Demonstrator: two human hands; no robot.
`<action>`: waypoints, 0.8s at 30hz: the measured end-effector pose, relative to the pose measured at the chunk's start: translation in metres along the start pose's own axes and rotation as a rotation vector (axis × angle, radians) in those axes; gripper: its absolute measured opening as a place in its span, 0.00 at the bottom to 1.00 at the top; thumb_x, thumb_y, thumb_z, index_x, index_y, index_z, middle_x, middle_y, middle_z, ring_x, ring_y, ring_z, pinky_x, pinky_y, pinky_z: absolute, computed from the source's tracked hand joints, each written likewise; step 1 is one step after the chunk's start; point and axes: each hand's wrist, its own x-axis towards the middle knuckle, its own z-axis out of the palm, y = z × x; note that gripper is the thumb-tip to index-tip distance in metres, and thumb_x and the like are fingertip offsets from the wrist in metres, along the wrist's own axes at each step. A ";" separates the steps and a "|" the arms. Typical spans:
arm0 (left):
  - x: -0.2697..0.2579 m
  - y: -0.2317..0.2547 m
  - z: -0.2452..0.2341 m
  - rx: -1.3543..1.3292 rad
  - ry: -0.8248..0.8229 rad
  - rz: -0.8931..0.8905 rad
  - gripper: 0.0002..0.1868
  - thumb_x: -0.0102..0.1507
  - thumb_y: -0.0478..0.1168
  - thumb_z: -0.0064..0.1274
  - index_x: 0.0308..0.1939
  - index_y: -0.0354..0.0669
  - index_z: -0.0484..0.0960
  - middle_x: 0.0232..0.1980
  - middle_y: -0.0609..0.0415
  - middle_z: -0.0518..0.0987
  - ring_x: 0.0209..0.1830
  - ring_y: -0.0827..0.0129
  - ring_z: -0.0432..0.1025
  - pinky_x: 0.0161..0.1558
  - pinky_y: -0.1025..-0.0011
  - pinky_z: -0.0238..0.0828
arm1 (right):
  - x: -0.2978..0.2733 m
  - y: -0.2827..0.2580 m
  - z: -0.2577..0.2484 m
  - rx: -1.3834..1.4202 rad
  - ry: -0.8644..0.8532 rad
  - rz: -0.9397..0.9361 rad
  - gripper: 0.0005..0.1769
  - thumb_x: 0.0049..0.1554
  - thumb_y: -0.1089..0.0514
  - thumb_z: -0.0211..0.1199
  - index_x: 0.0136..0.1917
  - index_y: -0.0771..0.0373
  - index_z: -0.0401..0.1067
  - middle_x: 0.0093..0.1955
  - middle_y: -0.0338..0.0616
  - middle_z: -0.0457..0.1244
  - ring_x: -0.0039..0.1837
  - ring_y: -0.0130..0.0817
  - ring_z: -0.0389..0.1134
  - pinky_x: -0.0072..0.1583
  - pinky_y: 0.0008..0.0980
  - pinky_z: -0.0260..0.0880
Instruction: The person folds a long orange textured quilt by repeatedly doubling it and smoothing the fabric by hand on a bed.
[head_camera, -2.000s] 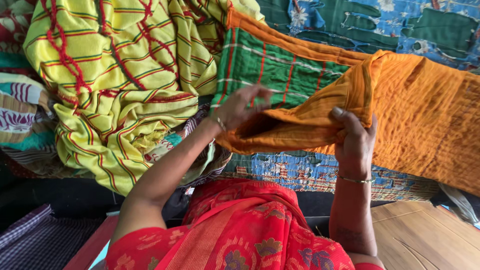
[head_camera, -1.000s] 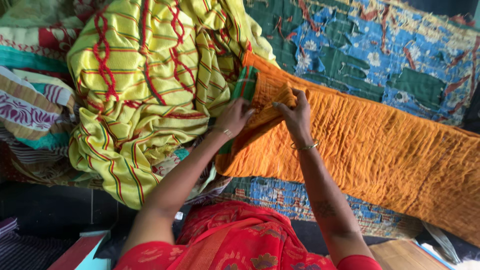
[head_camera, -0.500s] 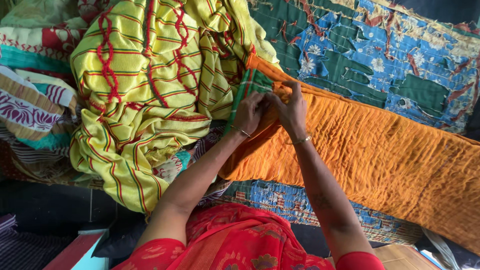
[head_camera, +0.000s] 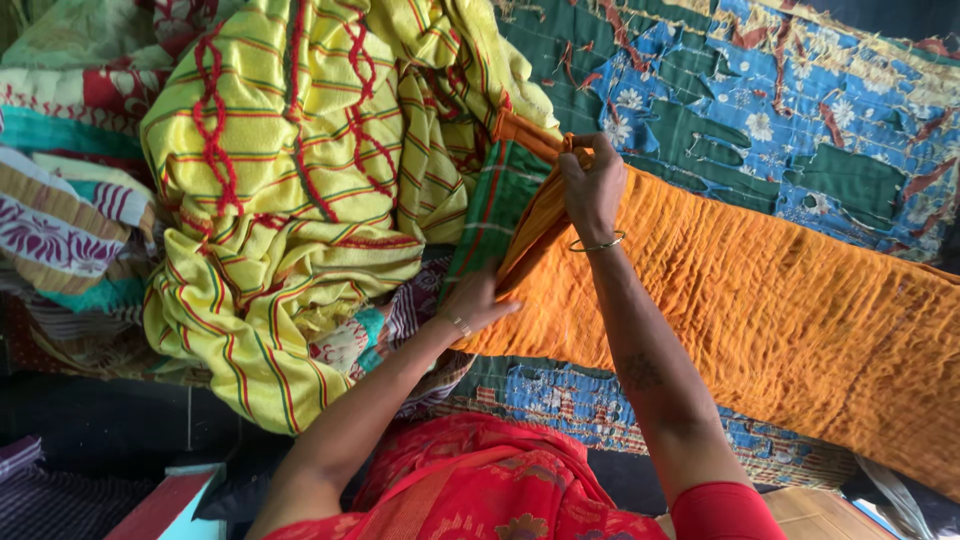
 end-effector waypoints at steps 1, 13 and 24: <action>-0.008 -0.014 -0.003 0.010 0.049 0.117 0.44 0.55 0.56 0.65 0.67 0.33 0.69 0.52 0.37 0.82 0.49 0.50 0.79 0.53 0.58 0.76 | 0.001 -0.004 -0.002 0.016 -0.009 0.030 0.12 0.52 0.58 0.67 0.50 0.62 0.76 0.38 0.52 0.71 0.40 0.44 0.73 0.44 0.41 0.70; -0.048 -0.092 -0.031 -0.139 -0.097 -0.149 0.26 0.66 0.54 0.59 0.47 0.29 0.79 0.43 0.39 0.81 0.41 0.56 0.73 0.46 0.59 0.71 | 0.016 -0.026 0.027 0.203 -0.177 0.082 0.26 0.54 0.52 0.67 0.63 0.63 0.66 0.46 0.53 0.72 0.47 0.42 0.76 0.48 0.43 0.77; -0.074 0.008 -0.044 0.237 0.550 0.041 0.23 0.66 0.47 0.53 0.58 0.37 0.70 0.49 0.42 0.79 0.48 0.51 0.75 0.52 0.56 0.71 | -0.068 0.022 -0.021 0.594 -0.148 0.149 0.37 0.66 0.44 0.56 0.79 0.65 0.51 0.77 0.64 0.56 0.78 0.51 0.59 0.75 0.47 0.63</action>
